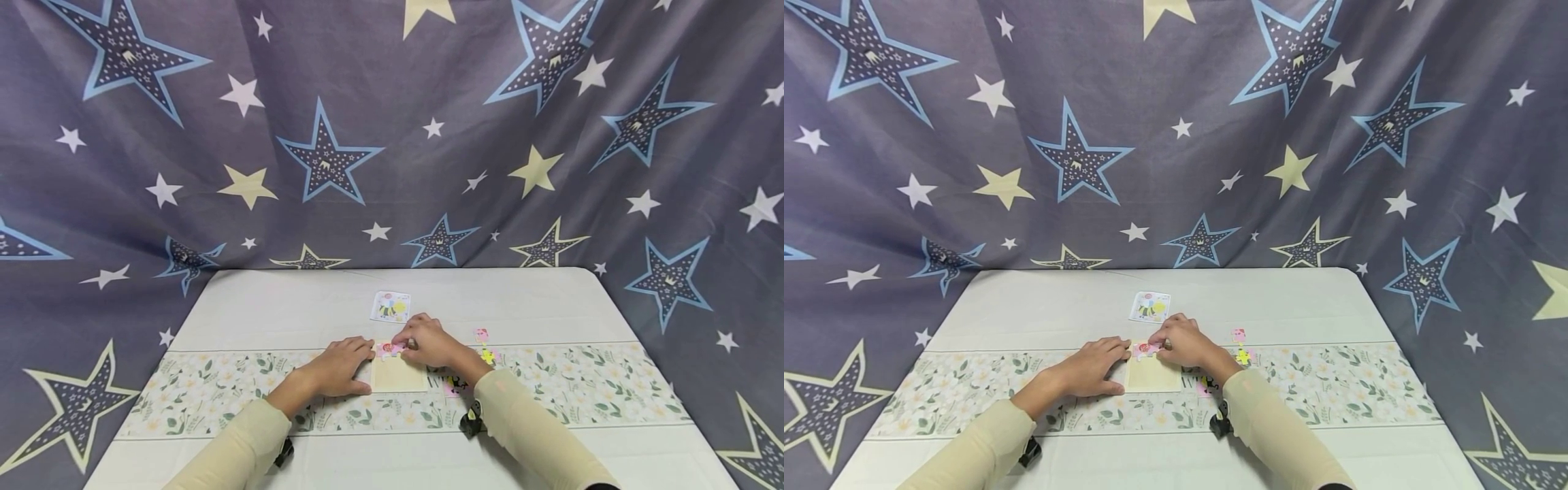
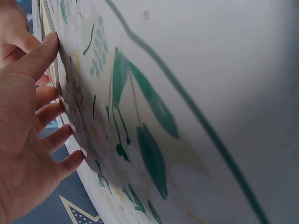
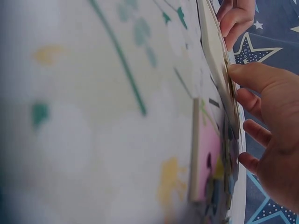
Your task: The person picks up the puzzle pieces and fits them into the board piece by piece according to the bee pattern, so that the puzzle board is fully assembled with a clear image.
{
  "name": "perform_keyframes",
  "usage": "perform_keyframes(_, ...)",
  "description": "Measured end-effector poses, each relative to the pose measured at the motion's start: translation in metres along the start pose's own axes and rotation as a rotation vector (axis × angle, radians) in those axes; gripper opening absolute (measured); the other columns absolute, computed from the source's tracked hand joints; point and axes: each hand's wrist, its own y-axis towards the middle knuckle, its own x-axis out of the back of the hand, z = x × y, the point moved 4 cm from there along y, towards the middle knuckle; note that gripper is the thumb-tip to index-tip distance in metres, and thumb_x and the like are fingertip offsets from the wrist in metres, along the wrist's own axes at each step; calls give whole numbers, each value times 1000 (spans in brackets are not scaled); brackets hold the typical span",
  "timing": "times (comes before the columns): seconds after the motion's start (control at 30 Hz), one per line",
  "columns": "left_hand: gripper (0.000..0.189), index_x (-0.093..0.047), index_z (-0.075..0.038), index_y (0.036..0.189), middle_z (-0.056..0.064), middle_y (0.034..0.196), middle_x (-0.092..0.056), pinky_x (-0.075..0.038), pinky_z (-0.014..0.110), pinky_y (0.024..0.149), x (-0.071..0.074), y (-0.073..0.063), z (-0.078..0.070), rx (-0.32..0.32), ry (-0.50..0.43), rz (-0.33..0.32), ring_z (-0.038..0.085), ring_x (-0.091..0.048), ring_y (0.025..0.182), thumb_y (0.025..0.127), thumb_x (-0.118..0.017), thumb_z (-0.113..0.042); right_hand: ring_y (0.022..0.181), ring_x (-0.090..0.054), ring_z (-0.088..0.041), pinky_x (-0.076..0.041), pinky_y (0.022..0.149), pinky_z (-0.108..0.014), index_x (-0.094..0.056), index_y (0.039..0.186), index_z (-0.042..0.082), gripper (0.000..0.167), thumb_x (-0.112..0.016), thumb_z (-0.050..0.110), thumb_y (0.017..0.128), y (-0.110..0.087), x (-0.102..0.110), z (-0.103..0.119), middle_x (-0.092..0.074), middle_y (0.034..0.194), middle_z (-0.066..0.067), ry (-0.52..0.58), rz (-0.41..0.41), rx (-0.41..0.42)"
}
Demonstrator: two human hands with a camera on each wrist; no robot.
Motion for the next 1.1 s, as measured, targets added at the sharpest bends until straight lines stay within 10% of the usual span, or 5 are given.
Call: perform_keyframes(1.1, 70, -54, -13, 144, 10, 161, -42, -32, 57, 120, 0, 0, -1, 20, 1, 10, 32, -35, 151, 91, -70, -55, 130, -50, -30, -41, 102, -55, -75, 123, 20, 30, -70, 27, 95, -13, 23, -13, -71, 111, 2, 6, -21, -48)
